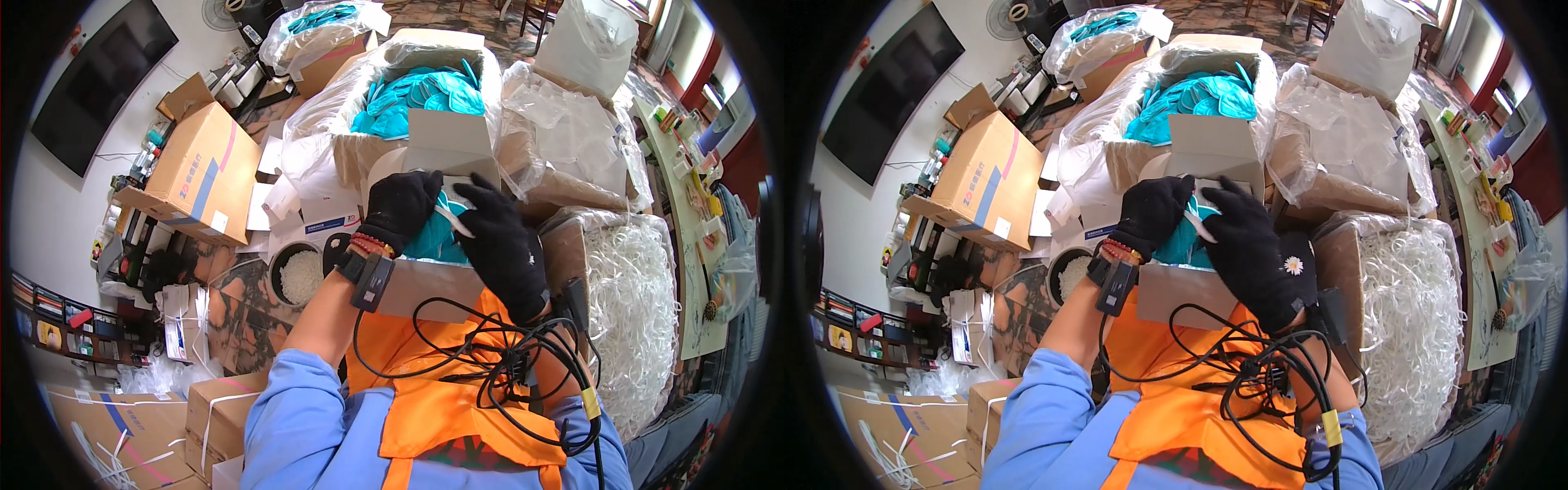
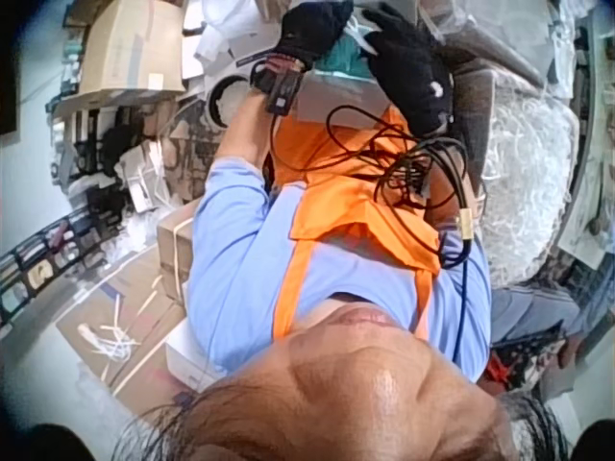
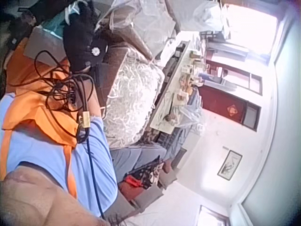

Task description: The recorder is packing face masks and white straps into boxes.

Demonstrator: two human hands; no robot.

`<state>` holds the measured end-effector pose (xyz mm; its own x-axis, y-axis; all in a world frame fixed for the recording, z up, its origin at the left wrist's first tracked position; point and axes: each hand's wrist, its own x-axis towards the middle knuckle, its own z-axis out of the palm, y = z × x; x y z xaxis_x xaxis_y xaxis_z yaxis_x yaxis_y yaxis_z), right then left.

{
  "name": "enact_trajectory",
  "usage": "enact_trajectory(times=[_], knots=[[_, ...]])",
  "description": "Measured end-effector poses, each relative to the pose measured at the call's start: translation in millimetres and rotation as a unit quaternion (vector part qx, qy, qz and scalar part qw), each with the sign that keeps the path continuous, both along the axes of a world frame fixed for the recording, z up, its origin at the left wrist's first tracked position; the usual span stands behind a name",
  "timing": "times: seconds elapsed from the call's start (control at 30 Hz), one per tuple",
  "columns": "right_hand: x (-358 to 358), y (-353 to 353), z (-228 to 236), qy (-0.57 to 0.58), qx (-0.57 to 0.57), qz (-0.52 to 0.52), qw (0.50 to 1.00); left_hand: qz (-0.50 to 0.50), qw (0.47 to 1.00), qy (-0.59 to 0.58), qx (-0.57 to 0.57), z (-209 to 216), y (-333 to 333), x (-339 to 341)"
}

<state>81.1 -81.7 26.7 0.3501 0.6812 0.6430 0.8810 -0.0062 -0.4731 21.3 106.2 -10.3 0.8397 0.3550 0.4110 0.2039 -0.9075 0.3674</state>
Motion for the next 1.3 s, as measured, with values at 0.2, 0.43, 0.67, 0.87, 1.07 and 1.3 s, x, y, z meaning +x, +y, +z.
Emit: enact_trajectory(times=[0.2,0.43,0.67,0.87,1.07,1.3], knots=[[-2,18,-10,0.411,0.058,0.119,0.902,-0.074,0.995,-0.070,0.005,-3,-6,18],[-54,33,10,0.303,0.087,0.032,0.949,-0.067,0.992,-0.072,0.079,-13,17,37],[-73,15,32,0.194,0.029,0.034,0.980,-0.062,0.986,-0.150,0.032,-12,10,37],[-88,-2,38,0.165,0.000,0.065,0.984,-0.050,0.997,-0.061,0.005,0,17,39],[-67,-28,73,0.218,-0.016,0.025,0.976,0.071,0.992,-0.106,0.016,-25,108,0],[15,20,28,0.312,0.089,0.092,0.941,-0.159,0.964,-0.036,0.211,8,57,-20]])
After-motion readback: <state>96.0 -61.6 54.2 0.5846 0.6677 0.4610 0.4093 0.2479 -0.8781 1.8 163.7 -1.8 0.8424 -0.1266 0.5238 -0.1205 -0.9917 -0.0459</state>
